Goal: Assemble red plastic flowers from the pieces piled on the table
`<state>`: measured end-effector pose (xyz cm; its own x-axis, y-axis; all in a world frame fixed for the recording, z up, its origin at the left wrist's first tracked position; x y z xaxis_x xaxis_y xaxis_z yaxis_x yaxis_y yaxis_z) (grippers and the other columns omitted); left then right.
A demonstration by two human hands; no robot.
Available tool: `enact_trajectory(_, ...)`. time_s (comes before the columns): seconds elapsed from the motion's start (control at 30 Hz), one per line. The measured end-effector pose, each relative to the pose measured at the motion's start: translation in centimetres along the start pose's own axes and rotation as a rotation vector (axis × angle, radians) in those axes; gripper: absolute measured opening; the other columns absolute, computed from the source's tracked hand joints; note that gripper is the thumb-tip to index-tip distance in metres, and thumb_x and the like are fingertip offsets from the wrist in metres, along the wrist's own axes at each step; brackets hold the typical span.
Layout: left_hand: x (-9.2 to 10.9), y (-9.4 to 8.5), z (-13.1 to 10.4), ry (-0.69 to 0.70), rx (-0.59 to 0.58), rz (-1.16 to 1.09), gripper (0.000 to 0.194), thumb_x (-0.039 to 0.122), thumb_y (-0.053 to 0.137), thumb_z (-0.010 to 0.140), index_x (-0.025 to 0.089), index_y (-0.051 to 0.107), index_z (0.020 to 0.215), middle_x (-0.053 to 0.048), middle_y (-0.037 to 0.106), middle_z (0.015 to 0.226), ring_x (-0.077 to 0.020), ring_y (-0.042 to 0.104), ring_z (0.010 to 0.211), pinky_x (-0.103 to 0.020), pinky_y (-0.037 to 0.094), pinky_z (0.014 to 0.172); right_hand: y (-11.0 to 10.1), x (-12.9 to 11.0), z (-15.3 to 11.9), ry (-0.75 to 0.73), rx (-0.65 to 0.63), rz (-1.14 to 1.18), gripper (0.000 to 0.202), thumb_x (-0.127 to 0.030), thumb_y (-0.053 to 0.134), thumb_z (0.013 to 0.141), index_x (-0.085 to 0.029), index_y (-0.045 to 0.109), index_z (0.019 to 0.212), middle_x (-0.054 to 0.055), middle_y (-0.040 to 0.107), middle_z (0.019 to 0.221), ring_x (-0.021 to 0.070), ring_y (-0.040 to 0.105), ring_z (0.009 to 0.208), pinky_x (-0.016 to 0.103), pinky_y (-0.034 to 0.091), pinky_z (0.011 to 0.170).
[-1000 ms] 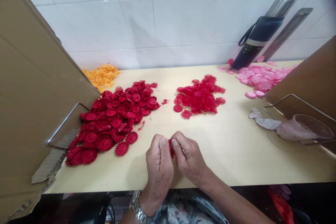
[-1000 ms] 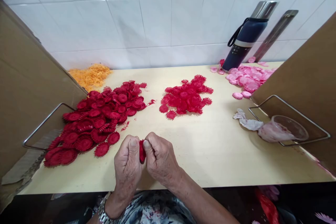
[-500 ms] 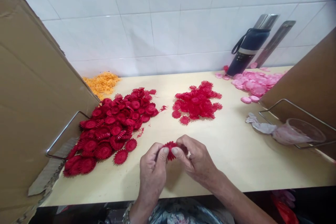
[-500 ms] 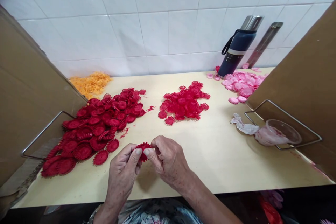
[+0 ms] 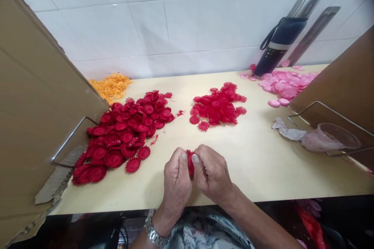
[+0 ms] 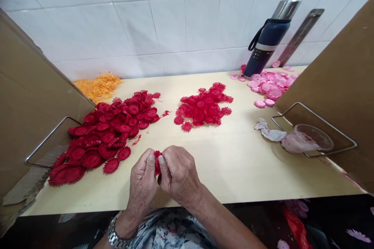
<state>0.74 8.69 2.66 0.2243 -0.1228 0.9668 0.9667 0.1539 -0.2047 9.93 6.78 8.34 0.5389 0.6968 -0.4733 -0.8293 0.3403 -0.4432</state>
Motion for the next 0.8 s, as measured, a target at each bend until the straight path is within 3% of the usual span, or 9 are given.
enact_trajectory(0.2,1.1,0.7,-0.1,0.106,-0.022,0.096,0.031,0.03,0.033,0.09,0.022,0.032,0.06,0.007,0.032,0.051,-0.0106,0.032,0.046,-0.023,0.028,0.045,0.3,2.3,-0.3,0.154,-0.079,0.047,0.025,-0.012,0.035,0.088,-0.022,0.033,0.065,-0.004,0.037,0.053,0.01,0.036,0.044,0.022,0.029,0.045)
enact_trajectory(0.37,0.4,1.1,0.2,0.012,-0.045,0.042,0.032,0.032,0.031,0.09,0.023,0.031,0.06,0.006,0.033,0.052,-0.0111,0.033,0.047,-0.023,0.028,0.045,-0.4,1.0,0.1,0.042,-0.037,-0.045,0.025,-0.012,0.034,0.088,-0.022,0.034,0.065,-0.002,0.039,0.055,0.0123,0.039,0.049,0.025,0.03,0.049)
enact_trajectory(0.47,0.0,0.8,-0.3,0.012,-0.017,0.05,0.032,0.034,0.031,0.09,0.023,0.031,0.06,0.006,0.033,0.052,-0.0112,0.033,0.047,-0.023,0.029,0.047,0.5,2.2,-0.2,0.096,-0.08,-0.088,0.027,-0.014,0.033,0.089,-0.022,0.032,0.063,-0.003,0.037,0.054,0.0122,0.037,0.047,0.025,0.029,0.048)
enact_trajectory(0.57,-0.3,0.3,-0.4,0.025,-0.026,0.094,0.032,0.034,0.031,0.09,0.022,0.034,0.06,0.005,0.035,0.053,-0.0116,0.035,0.048,-0.024,0.03,0.048,1.8,4.2,-1.1,0.252,-0.202,0.035,0.028,-0.019,0.033,0.09,-0.022,0.031,0.061,-0.004,0.035,0.052,0.0106,0.035,0.045,0.023,0.028,0.046)
enact_trajectory(0.67,-0.2,-0.2,0.2,0.037,-0.065,0.139,0.031,0.032,0.032,0.09,0.022,0.035,0.06,0.005,0.035,0.053,-0.0116,0.035,0.048,-0.024,0.029,0.048,2.0,5.1,-1.5,0.39,-0.306,0.235,0.024,-0.024,0.034,0.091,-0.02,0.039,0.068,-0.004,0.04,0.056,0.0094,0.04,0.048,0.021,0.032,0.047)
enact_trajectory(0.8,1.2,0.2,0.8,0.16,-0.185,0.179,0.03,0.029,0.037,0.088,0.021,0.035,0.059,0.006,0.033,0.054,-0.0108,0.033,0.049,-0.024,0.027,0.049,1.1,4.6,-0.3,0.371,-0.371,0.323,0.018,-0.029,0.041,0.088,-0.018,0.047,0.076,-0.002,0.049,0.061,0.0101,0.045,0.054,0.021,0.036,0.053)
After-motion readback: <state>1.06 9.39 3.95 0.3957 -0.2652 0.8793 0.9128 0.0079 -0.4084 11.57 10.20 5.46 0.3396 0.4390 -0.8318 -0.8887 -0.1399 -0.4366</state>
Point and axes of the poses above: each hand's wrist, its own z-axis towards the middle knuckle, its own y-axis out of the palm, x = y × z, the point moved 9 cm from there along z, towards the middle knuckle
